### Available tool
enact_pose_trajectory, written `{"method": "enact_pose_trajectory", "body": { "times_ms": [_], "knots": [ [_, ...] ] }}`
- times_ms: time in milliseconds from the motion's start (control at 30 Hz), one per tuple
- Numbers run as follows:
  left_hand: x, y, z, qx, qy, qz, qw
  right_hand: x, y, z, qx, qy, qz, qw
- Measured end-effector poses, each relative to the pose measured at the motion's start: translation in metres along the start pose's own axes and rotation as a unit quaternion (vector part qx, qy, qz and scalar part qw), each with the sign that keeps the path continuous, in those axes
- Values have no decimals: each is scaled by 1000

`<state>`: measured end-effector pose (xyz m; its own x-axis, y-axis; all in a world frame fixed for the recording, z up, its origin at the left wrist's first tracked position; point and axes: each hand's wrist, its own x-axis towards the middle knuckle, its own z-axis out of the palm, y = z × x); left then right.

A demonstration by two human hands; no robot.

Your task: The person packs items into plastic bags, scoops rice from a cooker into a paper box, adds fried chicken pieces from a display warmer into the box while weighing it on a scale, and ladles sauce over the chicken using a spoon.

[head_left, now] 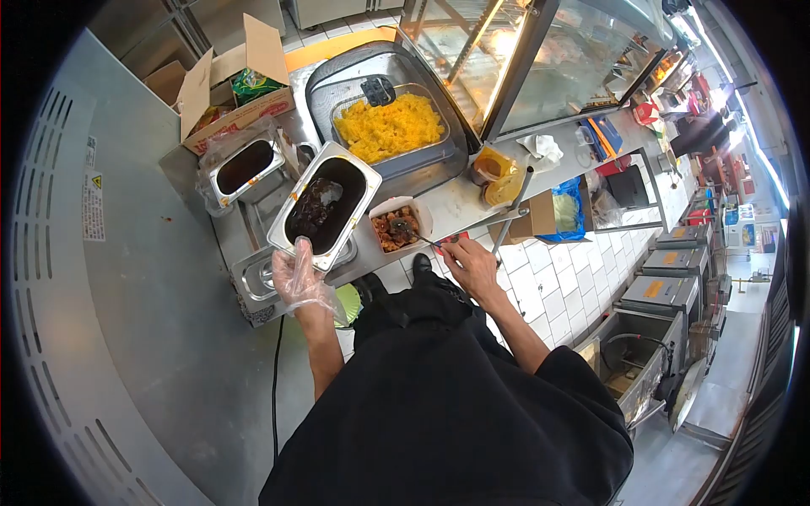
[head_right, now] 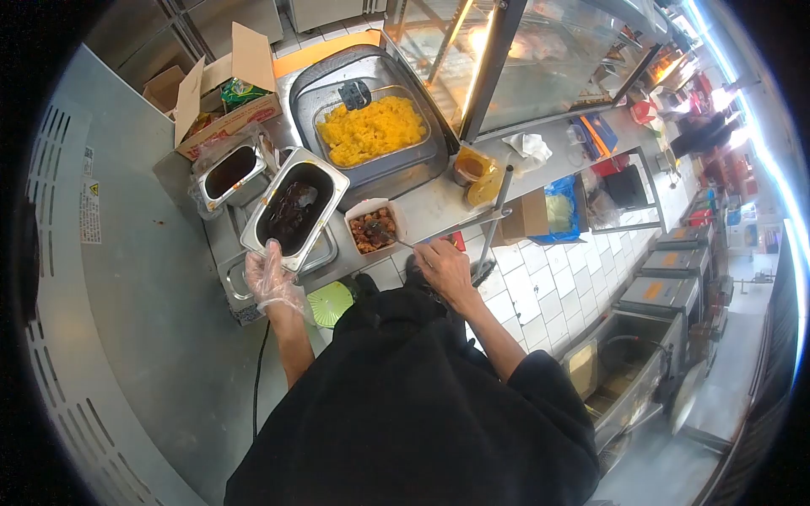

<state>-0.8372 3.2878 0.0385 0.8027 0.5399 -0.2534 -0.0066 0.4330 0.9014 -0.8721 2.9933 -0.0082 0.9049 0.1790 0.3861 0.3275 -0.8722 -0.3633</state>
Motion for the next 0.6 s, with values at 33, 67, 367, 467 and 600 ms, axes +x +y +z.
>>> {"method": "enact_pose_trajectory", "body": {
  "times_ms": [33, 67, 367, 467, 600],
  "knots": [
    [-1, 1, 0, -5, 0, 0, 1000, -1, 0, 0, 1, 1, 2, 1000],
    [-1, 1, 0, -1, 5, -5, 1000, -1, 1, 0, 2, 2, 5, 1000],
    [-1, 3, -1, 16, 5, -12, 1000, 7, -6, -12, 1, 25, 5, 1000],
    [-2, 0, -1, 11, 2, -8, 1000, 9, -7, -21, 6, 40, 5, 999],
    [-3, 0, -1, 16, -2, -3, 1000, 10, -13, -34, 12, 45, 15, 999]
  ]
}}
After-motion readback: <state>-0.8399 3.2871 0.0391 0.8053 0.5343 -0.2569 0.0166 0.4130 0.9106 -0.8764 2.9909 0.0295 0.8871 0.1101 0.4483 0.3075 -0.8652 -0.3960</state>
